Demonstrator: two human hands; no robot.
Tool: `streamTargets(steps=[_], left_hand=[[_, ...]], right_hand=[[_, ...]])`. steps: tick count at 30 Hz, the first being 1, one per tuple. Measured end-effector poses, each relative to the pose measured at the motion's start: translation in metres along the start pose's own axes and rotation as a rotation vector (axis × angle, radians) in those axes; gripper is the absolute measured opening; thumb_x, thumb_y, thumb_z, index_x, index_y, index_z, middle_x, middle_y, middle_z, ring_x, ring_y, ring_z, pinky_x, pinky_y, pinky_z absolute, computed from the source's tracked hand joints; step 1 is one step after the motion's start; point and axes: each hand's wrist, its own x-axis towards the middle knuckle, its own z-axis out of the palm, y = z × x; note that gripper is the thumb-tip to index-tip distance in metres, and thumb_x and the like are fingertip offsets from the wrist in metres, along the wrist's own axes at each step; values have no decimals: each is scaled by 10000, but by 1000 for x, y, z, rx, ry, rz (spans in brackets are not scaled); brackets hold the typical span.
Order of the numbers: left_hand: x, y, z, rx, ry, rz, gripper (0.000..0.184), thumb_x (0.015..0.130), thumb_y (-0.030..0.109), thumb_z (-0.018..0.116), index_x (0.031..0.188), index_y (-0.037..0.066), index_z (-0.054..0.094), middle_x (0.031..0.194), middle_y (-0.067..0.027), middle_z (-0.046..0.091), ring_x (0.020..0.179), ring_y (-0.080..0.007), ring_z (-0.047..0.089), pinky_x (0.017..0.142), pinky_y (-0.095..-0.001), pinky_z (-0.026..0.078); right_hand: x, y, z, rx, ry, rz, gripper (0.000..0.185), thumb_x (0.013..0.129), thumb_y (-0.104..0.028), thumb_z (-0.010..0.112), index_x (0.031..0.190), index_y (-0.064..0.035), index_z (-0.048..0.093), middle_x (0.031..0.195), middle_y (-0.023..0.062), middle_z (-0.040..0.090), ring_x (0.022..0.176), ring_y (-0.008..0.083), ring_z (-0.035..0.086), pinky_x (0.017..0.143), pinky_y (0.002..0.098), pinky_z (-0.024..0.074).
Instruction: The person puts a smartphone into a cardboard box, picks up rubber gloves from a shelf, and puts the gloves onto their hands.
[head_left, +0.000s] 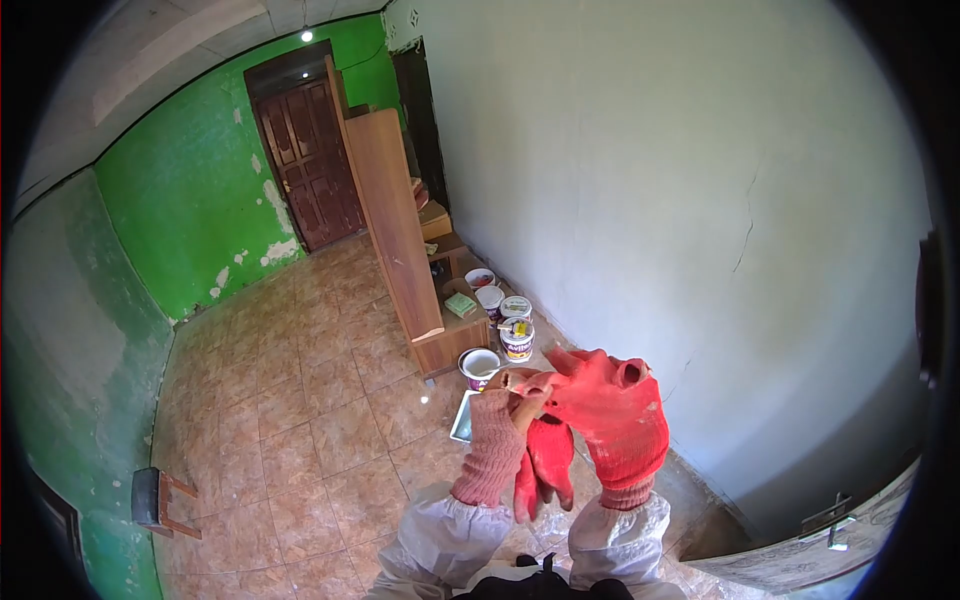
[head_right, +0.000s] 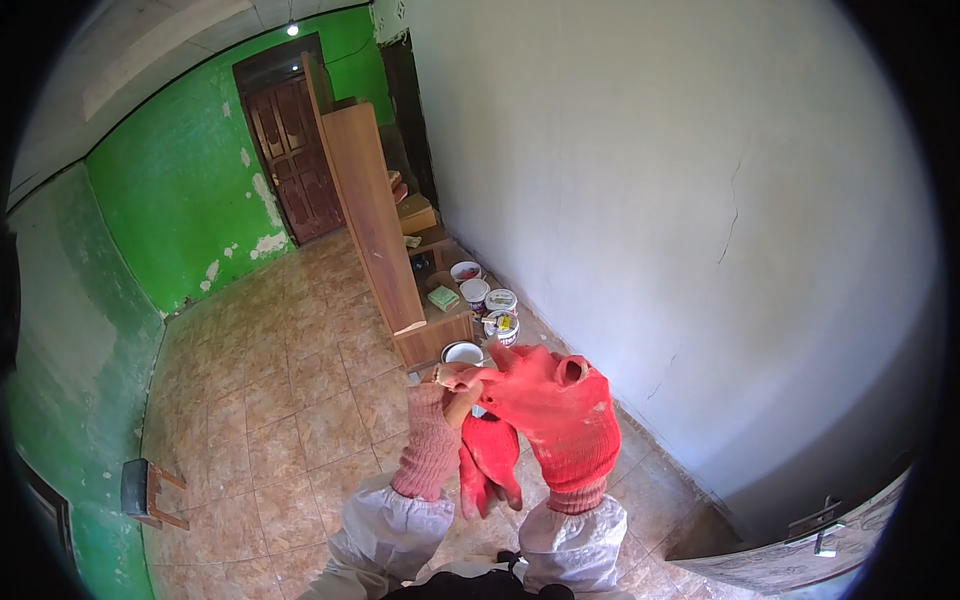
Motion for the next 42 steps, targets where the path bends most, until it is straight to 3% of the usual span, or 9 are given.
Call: streamTargets(steps=[6,14,19,22,27,30,35,40,42], left_hand=[[-7,5,-5,61,-4,-78,210,879,209,606,958,15,610,833,-28,615,756,-107,541,677,-275,429],[-8,-5,-11,118,22,-174,313,839,315,653,930,20,597,703,-3,563,635,-93,493,566,-274,384],[-10,1,-16,399,-212,-156,297,795,285,703,895,19,615,596,0,522,570,-81,458,509,-268,358],[-12,-11,-11,42,55,-137,231,822,225,669,853,1,622,604,-45,549,564,-125,492,518,-285,375],[-14,-10,-20,164,-25,-16,258,877,262,617,841,7,607,710,9,576,648,-74,483,570,-261,382],[-19,-6,-14,1,27,-203,305,823,215,669,1041,9,615,685,-61,597,569,-118,557,532,-251,415],[-38,-23,-8,145,-211,-174,281,824,252,682,894,-14,625,698,-103,646,574,-151,625,527,-255,464],[-42,-22,-10,61,-267,-334,202,842,138,660,841,-39,562,739,-108,649,699,-136,637,662,-252,511],[-43,-21,-9,61,-209,-211,258,833,213,679,838,-28,587,667,-90,632,580,-150,634,524,-254,472]], right_hand=[[7,-21,2,-744,-39,-348,303,744,-122,664,1044,-157,644,1054,23,630,849,200,597,710,295,450],[-18,-1,7,-7,71,33,350,738,-20,610,1064,-138,659,1063,60,640,880,154,593,735,273,451],[-5,-10,6,-285,-31,-144,301,757,-79,612,1042,-159,665,1042,46,644,866,150,590,733,267,425],[-9,-16,5,-500,-70,-192,295,763,-114,602,1048,-174,650,1056,18,630,890,131,578,766,270,398],[-18,-2,11,-608,-177,-84,328,763,-164,571,1086,-201,613,1145,-53,591,1003,73,533,874,289,343],[-21,11,19,-223,-141,22,420,772,-158,583,1189,-185,553,1172,-57,573,986,77,549,899,290,327],[-37,1,34,677,263,226,567,799,-94,666,1279,-13,374,1201,122,542,1048,205,556,938,321,430],[-60,35,34,328,292,309,691,725,-94,750,1302,-37,375,1238,111,518,1107,203,534,927,324,447],[-59,29,35,364,294,312,716,717,-102,761,1311,-40,367,1251,111,508,1114,203,527,938,324,439]])
